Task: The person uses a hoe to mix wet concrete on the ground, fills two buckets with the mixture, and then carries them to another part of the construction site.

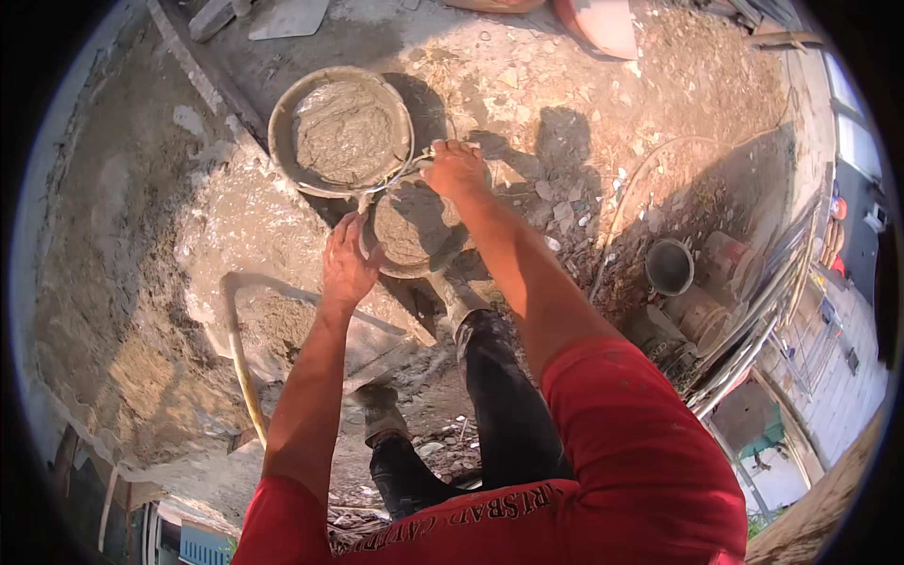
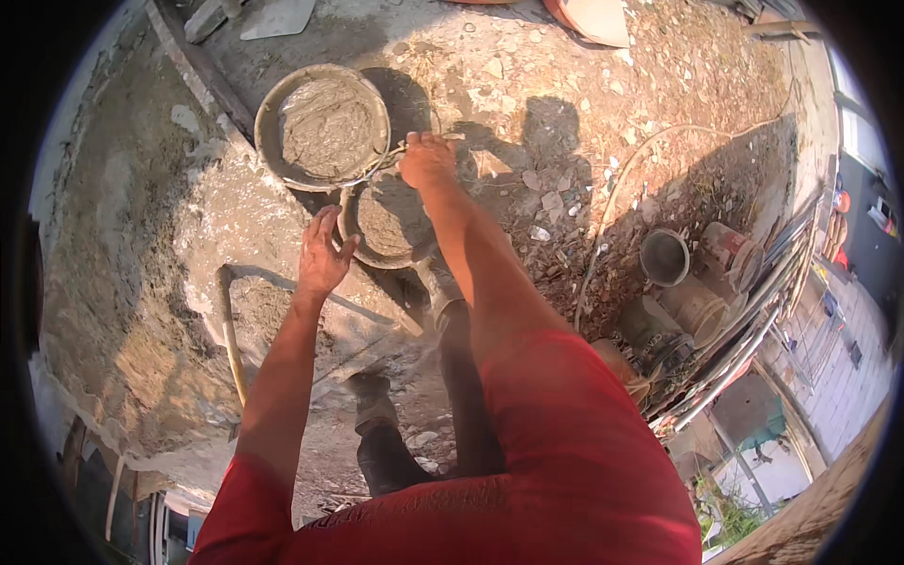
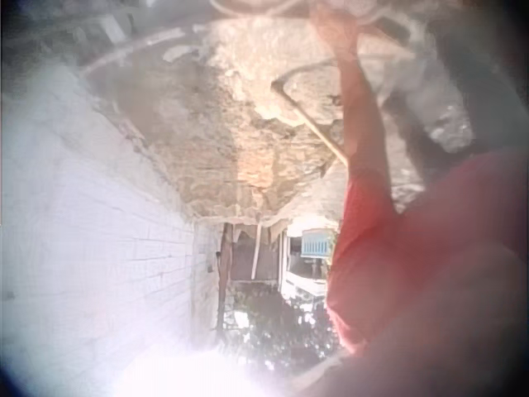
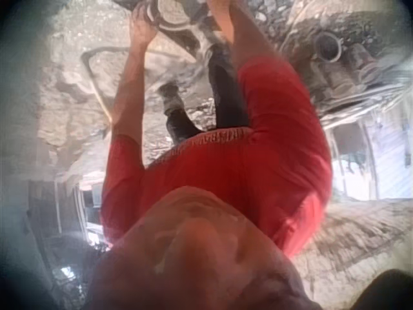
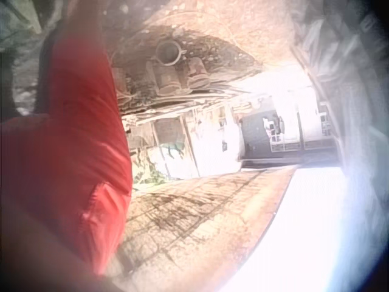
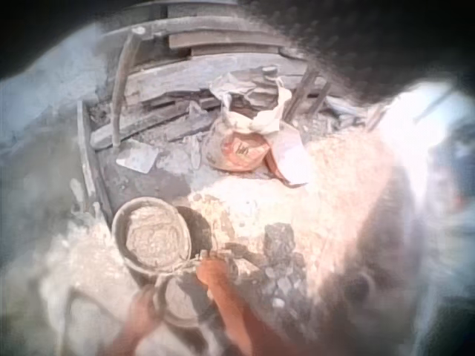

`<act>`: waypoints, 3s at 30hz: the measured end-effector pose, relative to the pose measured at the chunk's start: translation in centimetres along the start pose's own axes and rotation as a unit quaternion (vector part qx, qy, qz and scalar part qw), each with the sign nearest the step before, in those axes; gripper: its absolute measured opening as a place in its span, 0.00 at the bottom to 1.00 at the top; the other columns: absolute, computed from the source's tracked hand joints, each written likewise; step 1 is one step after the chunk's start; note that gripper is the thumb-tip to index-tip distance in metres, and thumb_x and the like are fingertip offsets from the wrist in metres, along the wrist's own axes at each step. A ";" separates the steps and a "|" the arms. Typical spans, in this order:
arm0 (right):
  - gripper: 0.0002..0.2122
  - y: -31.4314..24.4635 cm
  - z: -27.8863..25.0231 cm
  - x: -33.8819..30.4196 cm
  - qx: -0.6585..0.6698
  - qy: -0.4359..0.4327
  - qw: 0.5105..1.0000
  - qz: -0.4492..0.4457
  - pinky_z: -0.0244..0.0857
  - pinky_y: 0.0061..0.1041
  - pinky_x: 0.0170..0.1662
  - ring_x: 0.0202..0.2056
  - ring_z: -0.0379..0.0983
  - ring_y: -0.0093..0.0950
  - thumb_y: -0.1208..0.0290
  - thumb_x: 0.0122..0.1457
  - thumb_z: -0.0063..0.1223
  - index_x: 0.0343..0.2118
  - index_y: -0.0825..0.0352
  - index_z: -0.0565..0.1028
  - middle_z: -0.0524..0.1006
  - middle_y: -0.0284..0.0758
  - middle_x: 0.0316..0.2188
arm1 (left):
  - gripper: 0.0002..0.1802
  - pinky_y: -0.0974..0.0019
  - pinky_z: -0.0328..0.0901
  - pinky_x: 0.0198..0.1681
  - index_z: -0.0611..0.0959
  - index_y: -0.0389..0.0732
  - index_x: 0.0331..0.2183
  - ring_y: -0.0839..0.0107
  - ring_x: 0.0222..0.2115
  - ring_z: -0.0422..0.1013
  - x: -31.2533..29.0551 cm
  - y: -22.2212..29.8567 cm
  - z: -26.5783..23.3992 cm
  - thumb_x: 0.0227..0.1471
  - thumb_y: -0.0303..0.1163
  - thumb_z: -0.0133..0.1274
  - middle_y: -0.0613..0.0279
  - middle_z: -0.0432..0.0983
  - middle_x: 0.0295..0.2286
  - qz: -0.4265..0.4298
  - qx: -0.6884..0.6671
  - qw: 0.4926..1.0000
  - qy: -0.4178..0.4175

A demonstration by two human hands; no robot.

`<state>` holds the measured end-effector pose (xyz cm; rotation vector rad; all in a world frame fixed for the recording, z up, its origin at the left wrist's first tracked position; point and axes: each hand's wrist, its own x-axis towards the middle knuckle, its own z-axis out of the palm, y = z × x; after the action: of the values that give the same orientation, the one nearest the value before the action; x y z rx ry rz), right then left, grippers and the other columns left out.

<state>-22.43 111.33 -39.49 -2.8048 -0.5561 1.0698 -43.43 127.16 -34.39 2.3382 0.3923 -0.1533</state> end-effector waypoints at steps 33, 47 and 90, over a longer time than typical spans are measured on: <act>0.17 26.8 -9.0 -43.8 0.141 -0.165 0.941 0.260 0.70 0.43 0.49 0.47 0.76 0.44 0.62 0.55 0.50 0.44 0.64 0.79 0.80 0.46 0.42 | 0.14 0.69 0.49 0.20 0.70 0.48 0.20 0.78 0.14 0.47 0.9 11.7 -14.8 0.51 0.34 0.57 0.75 0.52 0.14 -0.440 -0.354 0.816 -0.123; 0.22 38.3 -1.1 -62.2 0.215 -0.255 0.917 0.218 0.69 0.40 0.52 0.48 0.75 0.45 0.55 0.52 0.55 0.48 0.61 0.78 0.79 0.44 0.46 | 0.23 0.61 0.53 0.19 0.57 0.52 0.15 0.72 0.12 0.48 -19.9 26.7 -9.6 0.48 0.40 0.55 0.72 0.48 0.12 -0.579 -0.404 0.707 0.042; 0.21 123.0 -56.0 -32.6 0.428 -0.043 0.828 0.359 0.69 0.41 0.50 0.46 0.76 0.46 0.54 0.53 0.55 0.45 0.63 0.79 0.79 0.48 0.43 | 0.17 0.60 0.57 0.24 0.59 0.50 0.23 0.71 0.14 0.46 82.0 132.3 43.4 0.46 0.44 0.49 0.70 0.48 0.14 -0.447 -0.451 0.772 0.000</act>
<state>29.25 -12.39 -2.69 -2.1050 0.8676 1.1264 77.25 26.86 4.16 1.0535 1.2461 -0.3252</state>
